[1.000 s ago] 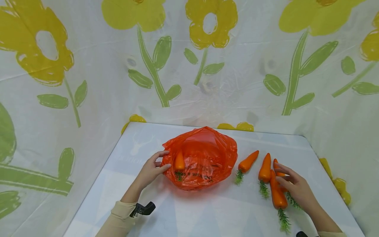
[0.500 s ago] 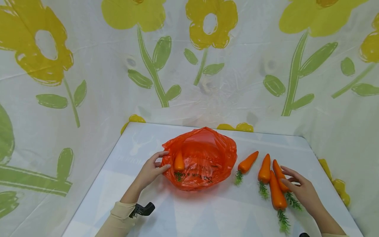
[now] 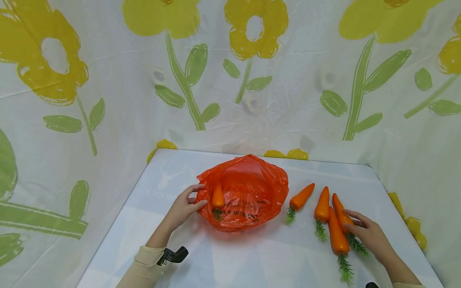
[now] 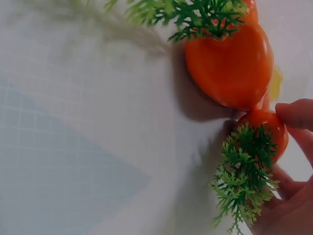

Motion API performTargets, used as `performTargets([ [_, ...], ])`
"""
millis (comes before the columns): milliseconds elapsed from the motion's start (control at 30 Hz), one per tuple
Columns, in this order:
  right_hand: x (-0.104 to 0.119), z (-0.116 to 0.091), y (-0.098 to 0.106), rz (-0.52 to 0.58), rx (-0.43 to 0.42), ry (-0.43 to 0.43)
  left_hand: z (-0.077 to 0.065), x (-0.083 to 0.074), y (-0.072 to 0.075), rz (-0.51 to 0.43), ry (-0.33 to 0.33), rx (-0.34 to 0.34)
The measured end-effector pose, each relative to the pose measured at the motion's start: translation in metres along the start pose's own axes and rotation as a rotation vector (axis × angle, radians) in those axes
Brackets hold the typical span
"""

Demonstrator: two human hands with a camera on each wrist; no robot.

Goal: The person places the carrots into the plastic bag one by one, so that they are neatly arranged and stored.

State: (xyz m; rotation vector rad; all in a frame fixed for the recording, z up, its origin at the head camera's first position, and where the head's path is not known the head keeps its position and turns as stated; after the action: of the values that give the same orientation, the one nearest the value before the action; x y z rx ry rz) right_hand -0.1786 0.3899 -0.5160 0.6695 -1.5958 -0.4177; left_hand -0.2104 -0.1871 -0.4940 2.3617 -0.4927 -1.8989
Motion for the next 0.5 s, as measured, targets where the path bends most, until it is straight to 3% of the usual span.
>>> performTargets([
  [500, 0.0016, 0.0001, 0.0019, -0.024, 0.025, 0.000, -0.0016, 0.0003, 0.0010, -0.002, 0.004, -0.005],
])
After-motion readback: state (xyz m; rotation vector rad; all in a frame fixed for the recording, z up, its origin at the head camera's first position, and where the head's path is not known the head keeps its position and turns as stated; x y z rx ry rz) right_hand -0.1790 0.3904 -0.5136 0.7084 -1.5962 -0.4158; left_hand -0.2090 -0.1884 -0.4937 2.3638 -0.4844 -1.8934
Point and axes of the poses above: each hand's wrist, its own z-axis towards the middle knuckle, its own y-axis out of the back of the hand, x = y × z, the point moved 3 cm from there along z, towards the middle knuckle, and after that the axes turned 12 degrees about y, right-handed, at the moved point
